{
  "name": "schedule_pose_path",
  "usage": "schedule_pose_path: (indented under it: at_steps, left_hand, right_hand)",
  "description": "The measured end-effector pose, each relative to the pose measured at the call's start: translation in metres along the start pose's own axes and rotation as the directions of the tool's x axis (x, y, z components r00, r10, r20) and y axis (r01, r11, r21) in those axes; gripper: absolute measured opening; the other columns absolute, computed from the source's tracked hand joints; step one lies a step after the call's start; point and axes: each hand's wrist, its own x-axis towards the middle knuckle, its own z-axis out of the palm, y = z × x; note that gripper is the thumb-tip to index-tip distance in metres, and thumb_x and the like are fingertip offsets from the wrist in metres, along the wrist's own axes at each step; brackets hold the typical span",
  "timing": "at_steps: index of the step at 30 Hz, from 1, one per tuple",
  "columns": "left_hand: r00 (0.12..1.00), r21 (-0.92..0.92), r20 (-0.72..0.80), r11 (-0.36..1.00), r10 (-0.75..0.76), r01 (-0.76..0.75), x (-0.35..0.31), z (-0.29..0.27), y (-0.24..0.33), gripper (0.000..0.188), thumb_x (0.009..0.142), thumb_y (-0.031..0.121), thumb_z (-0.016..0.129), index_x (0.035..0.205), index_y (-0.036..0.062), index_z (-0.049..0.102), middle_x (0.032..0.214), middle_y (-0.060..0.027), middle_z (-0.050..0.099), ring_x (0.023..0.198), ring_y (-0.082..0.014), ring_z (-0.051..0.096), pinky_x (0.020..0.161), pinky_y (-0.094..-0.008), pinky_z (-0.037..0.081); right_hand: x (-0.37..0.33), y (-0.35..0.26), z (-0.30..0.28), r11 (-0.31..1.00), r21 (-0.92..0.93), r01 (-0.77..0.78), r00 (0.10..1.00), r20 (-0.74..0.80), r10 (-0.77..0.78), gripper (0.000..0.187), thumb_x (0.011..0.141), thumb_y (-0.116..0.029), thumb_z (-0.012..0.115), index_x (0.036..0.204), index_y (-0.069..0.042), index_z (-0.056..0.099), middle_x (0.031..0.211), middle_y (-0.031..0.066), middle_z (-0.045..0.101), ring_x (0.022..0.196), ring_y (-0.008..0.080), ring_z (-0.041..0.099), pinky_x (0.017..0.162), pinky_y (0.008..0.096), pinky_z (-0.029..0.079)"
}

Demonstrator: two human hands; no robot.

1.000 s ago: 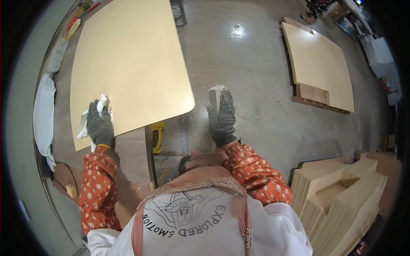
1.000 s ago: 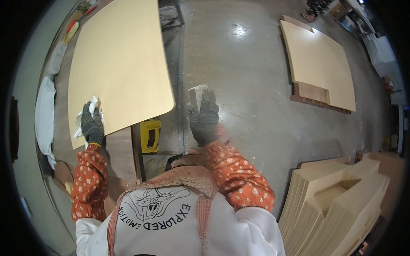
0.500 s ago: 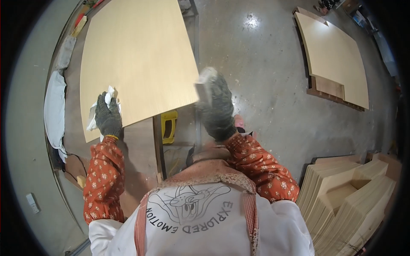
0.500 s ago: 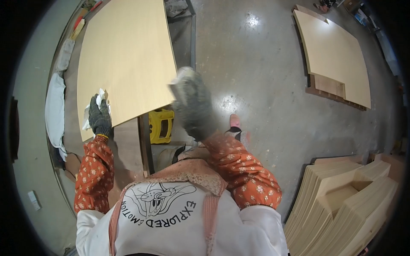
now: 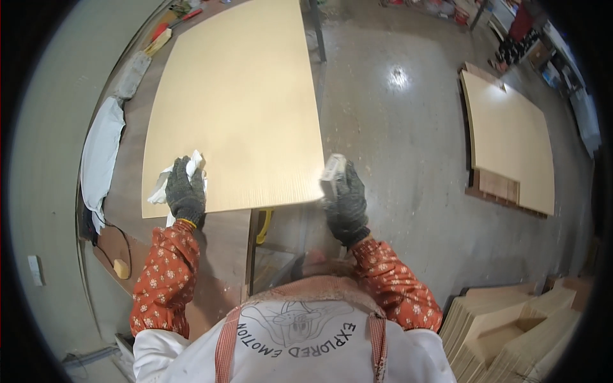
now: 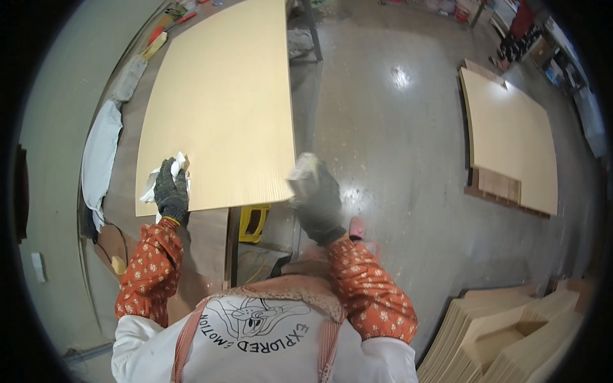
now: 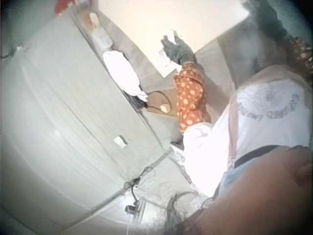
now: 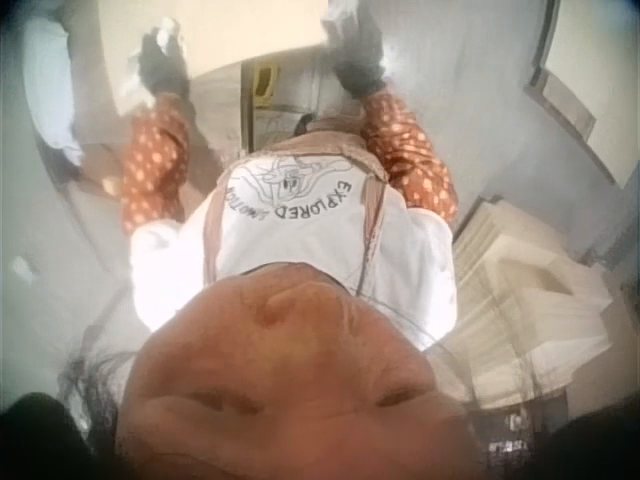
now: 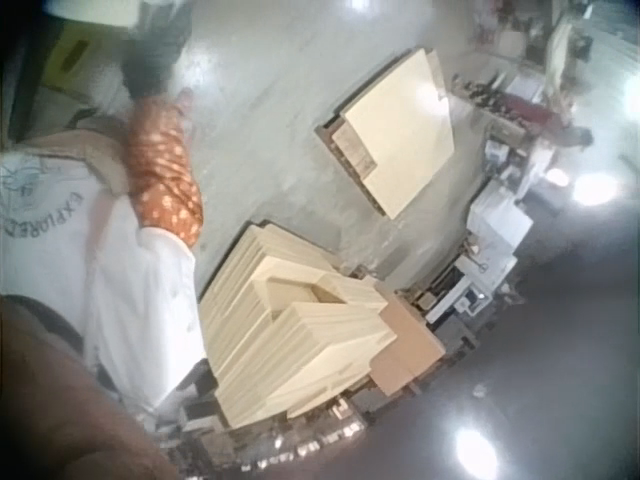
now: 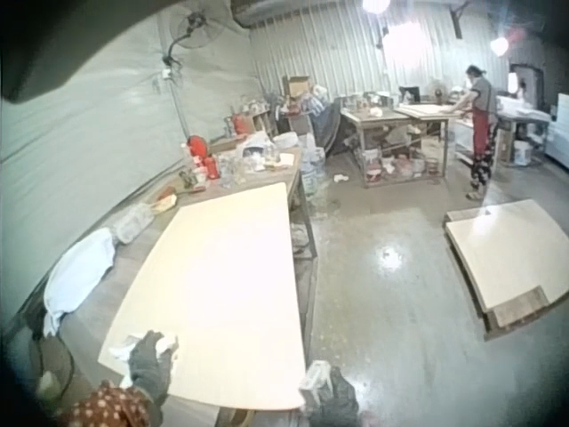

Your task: The person wipes a large wooden board using a cloth and a sponge, then pours a liquid from a bottle onto the board and continues wiping it.

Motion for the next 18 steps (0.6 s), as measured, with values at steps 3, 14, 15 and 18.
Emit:
schedule_pose_path:
  at_steps: [3, 14, 15, 18]
  left_hand:
    - [0.996, -0.114, 0.071, 0.992, -0.049, 0.057, -0.001, 0.003, -0.009, 0.042, 0.088, -0.002, 0.056, 0.129, -0.0009, 0.049, 0.123, -0.0158, 0.059, 0.110, -0.0265, 0.058, 0.098, -0.0336, 0.044]
    - [0.953, 0.166, -0.235, 0.974, 0.192, -0.155, 0.005, -0.010, 0.012, 0.012, 0.089, 0.017, 0.064, 0.098, 0.0098, 0.061, 0.089, -0.0031, 0.063, 0.070, -0.0125, 0.059, 0.058, -0.0231, 0.048]
    - [0.958, 0.115, -0.241, 0.985, 0.156, -0.132, 0.005, -0.011, 0.012, 0.010, 0.089, 0.018, 0.064, 0.096, 0.0112, 0.061, 0.086, -0.0022, 0.063, 0.067, -0.0119, 0.057, 0.055, -0.0228, 0.047]
    - [0.968, -0.131, -0.237, 0.990, -0.077, 0.047, 0.008, -0.003, 0.012, 0.008, 0.088, 0.022, 0.065, 0.088, 0.0151, 0.060, 0.077, 0.0006, 0.062, 0.055, -0.0101, 0.053, 0.048, -0.0220, 0.042]
  right_hand:
    - [0.010, 0.018, -0.005, 0.973, -0.227, 0.050, 0.999, -0.002, -0.052, 0.030, 0.071, -0.005, 0.060, 0.101, -0.004, 0.059, 0.104, 0.0158, 0.058, 0.094, 0.0351, 0.057, 0.080, 0.0431, 0.051]
    - [0.084, 0.034, -0.007, 0.886, 0.312, 0.343, 0.846, 0.307, -0.435, 0.050, 0.076, -0.031, 0.073, 0.122, -0.020, 0.058, 0.131, 0.0174, 0.049, 0.124, 0.0377, 0.046, 0.092, 0.0497, 0.045]
    - [0.093, 0.038, -0.003, 0.906, 0.150, 0.396, 0.824, 0.378, -0.423, 0.046, 0.081, -0.031, 0.069, 0.125, -0.021, 0.058, 0.135, 0.0169, 0.047, 0.128, 0.0356, 0.043, 0.094, 0.0497, 0.044]
    - [0.147, 0.059, 0.023, 0.924, 0.155, 0.351, 0.867, 0.318, -0.383, 0.046, 0.087, -0.036, 0.062, 0.131, -0.024, 0.055, 0.143, 0.0157, 0.041, 0.133, 0.0318, 0.038, 0.096, 0.0502, 0.042]
